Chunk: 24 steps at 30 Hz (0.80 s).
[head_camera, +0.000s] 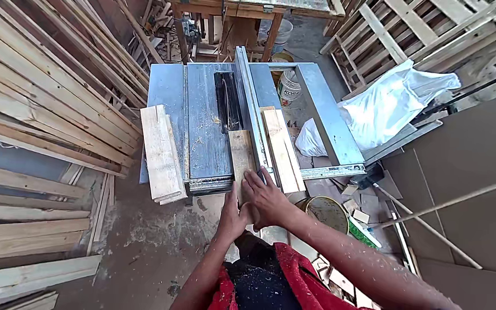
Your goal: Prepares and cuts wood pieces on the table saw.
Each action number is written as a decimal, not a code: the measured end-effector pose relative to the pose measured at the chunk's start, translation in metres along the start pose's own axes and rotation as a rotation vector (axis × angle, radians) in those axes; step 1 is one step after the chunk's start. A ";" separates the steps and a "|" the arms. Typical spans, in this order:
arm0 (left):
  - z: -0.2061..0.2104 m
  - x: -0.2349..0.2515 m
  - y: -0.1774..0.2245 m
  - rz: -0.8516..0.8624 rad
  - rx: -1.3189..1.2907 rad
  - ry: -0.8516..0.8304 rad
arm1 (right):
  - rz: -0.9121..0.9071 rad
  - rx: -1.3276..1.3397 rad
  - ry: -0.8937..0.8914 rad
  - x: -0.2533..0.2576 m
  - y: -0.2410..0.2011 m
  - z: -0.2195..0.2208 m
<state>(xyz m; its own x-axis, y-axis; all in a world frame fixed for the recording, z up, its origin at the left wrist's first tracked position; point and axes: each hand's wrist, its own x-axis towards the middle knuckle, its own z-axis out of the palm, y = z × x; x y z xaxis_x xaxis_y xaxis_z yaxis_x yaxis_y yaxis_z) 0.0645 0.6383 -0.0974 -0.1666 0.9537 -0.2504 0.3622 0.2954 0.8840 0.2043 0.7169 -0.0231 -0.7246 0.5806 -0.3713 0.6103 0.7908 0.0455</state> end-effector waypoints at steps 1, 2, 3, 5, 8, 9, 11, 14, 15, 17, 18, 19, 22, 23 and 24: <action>-0.007 -0.001 0.002 0.035 0.044 0.004 | 0.001 -0.047 -0.008 0.003 0.001 -0.002; -0.015 -0.003 0.000 0.089 0.085 0.015 | 0.000 -0.079 -0.006 0.005 0.000 -0.003; -0.023 -0.006 -0.006 0.157 0.135 0.016 | 0.003 -0.097 0.006 0.006 0.000 -0.005; -0.033 -0.006 -0.023 0.257 0.248 -0.075 | 0.028 -0.124 0.033 0.009 0.003 -0.011; -0.033 -0.009 -0.030 0.337 0.407 -0.131 | 0.058 -0.121 0.054 0.011 0.009 -0.016; -0.033 -0.007 -0.030 0.366 0.438 -0.085 | 0.062 -0.119 0.064 0.013 0.010 -0.016; -0.035 -0.001 -0.023 0.416 0.500 -0.010 | 0.070 -0.118 0.095 0.018 0.015 -0.018; -0.037 0.007 -0.013 0.431 0.566 0.014 | 0.072 -0.139 0.104 0.025 0.020 -0.023; -0.037 0.008 -0.011 0.428 0.571 0.018 | 0.072 -0.139 0.088 0.027 0.021 -0.026; -0.036 0.009 -0.007 0.436 0.573 0.038 | 0.075 -0.122 0.053 0.030 0.023 -0.029; -0.037 0.011 -0.004 0.453 0.576 0.051 | 0.074 -0.108 0.052 0.032 0.025 -0.030; -0.039 0.014 0.000 0.476 0.574 0.063 | 0.075 -0.084 0.062 0.036 0.028 -0.029; -0.046 0.032 0.013 0.480 0.594 0.070 | 0.097 -0.071 0.049 0.051 0.041 -0.032; -0.048 0.040 0.019 0.469 0.604 0.066 | 0.112 -0.090 0.046 0.056 0.045 -0.036; -0.051 0.049 0.025 0.453 0.621 0.055 | 0.125 -0.113 0.038 0.061 0.048 -0.041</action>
<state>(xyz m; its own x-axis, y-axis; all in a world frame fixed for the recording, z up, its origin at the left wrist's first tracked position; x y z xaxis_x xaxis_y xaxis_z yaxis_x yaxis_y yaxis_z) 0.0183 0.6893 -0.0677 0.0810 0.9897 0.1180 0.8514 -0.1303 0.5081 0.1763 0.7988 -0.0054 -0.6579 0.6812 -0.3212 0.6583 0.7273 0.1939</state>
